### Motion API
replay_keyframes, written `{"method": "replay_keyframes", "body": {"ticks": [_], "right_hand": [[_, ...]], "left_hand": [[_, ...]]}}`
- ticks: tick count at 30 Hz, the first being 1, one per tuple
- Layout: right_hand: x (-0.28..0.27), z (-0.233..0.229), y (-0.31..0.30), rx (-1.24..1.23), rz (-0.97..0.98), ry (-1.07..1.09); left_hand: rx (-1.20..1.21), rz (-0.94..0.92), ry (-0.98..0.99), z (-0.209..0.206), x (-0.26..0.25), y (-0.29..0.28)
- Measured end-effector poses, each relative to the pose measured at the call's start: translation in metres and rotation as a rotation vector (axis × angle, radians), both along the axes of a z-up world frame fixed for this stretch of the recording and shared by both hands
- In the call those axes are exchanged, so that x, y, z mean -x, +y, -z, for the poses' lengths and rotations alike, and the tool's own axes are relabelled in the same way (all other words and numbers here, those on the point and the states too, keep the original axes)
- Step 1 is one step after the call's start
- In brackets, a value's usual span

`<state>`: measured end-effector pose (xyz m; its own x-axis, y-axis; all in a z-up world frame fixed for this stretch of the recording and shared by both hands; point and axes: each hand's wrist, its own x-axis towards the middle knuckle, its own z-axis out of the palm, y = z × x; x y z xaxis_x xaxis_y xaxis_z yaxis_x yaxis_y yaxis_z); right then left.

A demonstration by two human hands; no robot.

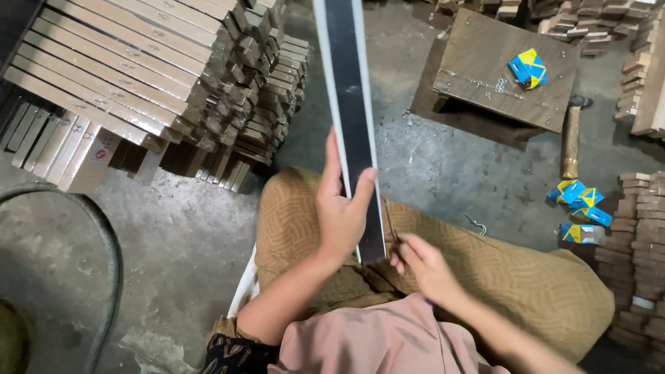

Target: Attaching metal hooks and wires to wooden and metal components for assembly in a warehouse setting.

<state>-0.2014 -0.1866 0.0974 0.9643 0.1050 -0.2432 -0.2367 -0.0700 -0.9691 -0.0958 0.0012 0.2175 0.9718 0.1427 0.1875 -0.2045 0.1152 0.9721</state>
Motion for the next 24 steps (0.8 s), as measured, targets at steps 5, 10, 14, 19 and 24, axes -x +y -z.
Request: {"method": "replay_keyframes", "body": {"ticks": [5, 10, 14, 19, 24], "right_hand": [[0.014, -0.098, -0.023, 0.718, -0.141, -0.551], [-0.028, -0.183, -0.060, 1.237, -0.401, -0.434], [-0.092, -0.206, -0.053, 0.875, 0.084, -1.180], [-0.146, -0.110, -0.035, 0.621, 0.067, -0.786], [-0.071, -0.037, 0.014, 0.313, 0.153, -0.125]], "left_hand": [[-0.452, -0.184, -0.221, 0.022, -0.004, 0.010], [-0.423, -0.045, -0.242, 0.013, 0.010, -0.003], [-0.220, 0.224, -0.027, -0.012, 0.025, -0.006], [0.080, 0.434, 0.123, -0.019, 0.034, -0.008], [0.058, 0.281, 0.064, -0.016, 0.028, -0.002]]}}
